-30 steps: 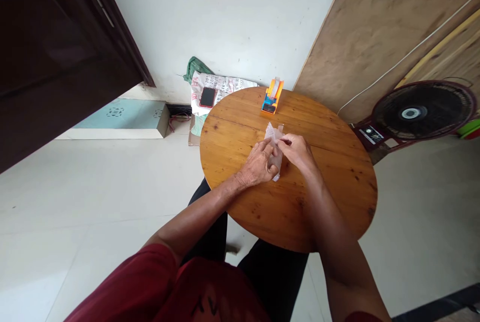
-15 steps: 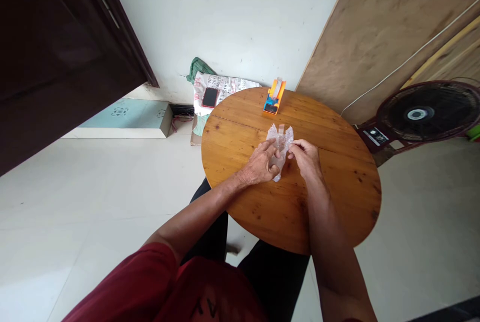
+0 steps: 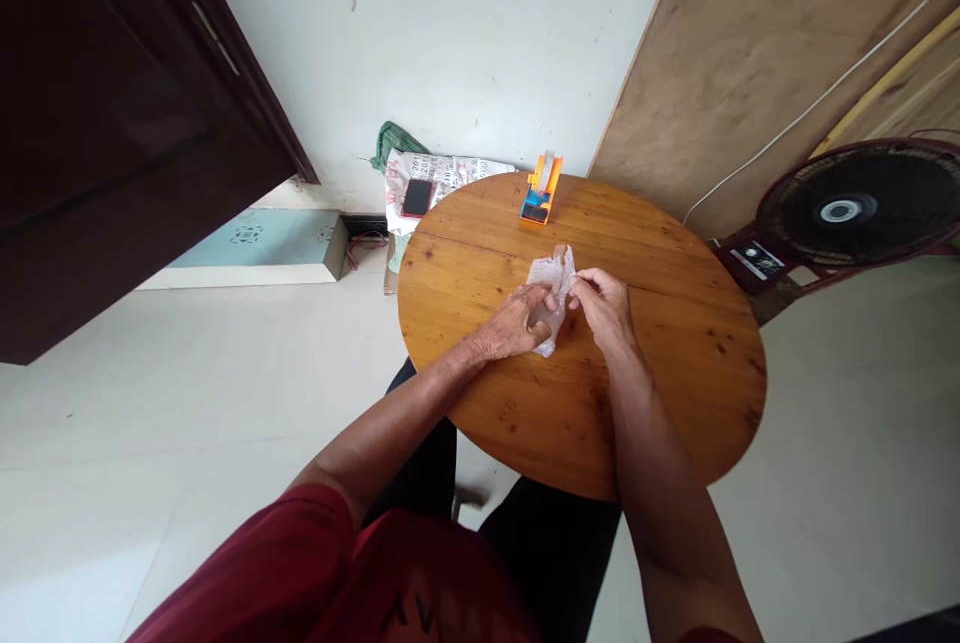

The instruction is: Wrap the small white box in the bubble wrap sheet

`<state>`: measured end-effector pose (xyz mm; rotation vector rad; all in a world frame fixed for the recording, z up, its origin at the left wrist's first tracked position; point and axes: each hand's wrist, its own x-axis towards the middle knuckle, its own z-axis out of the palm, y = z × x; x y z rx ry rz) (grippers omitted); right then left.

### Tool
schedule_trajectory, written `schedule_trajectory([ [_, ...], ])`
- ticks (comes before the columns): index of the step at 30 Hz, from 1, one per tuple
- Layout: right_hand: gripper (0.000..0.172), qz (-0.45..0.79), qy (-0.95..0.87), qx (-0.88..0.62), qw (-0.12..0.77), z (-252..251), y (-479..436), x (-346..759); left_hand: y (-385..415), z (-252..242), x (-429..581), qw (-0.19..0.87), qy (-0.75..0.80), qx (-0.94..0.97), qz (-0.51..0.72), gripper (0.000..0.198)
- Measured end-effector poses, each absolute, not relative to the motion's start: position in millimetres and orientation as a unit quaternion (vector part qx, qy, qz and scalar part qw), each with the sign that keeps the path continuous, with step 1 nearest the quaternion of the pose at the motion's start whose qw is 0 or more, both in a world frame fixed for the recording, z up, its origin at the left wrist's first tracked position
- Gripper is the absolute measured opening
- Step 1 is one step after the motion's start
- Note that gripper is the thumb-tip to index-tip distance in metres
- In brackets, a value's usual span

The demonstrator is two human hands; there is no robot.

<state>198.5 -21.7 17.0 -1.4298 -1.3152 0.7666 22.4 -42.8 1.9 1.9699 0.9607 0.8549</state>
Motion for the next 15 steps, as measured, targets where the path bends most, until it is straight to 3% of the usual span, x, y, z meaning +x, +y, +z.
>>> schedule_trajectory([
  [15,0.03,0.26,-0.633,-0.59,0.429,-1,-17,195,-40,-2,24,0.363,0.337,0.781,0.38,0.03],
])
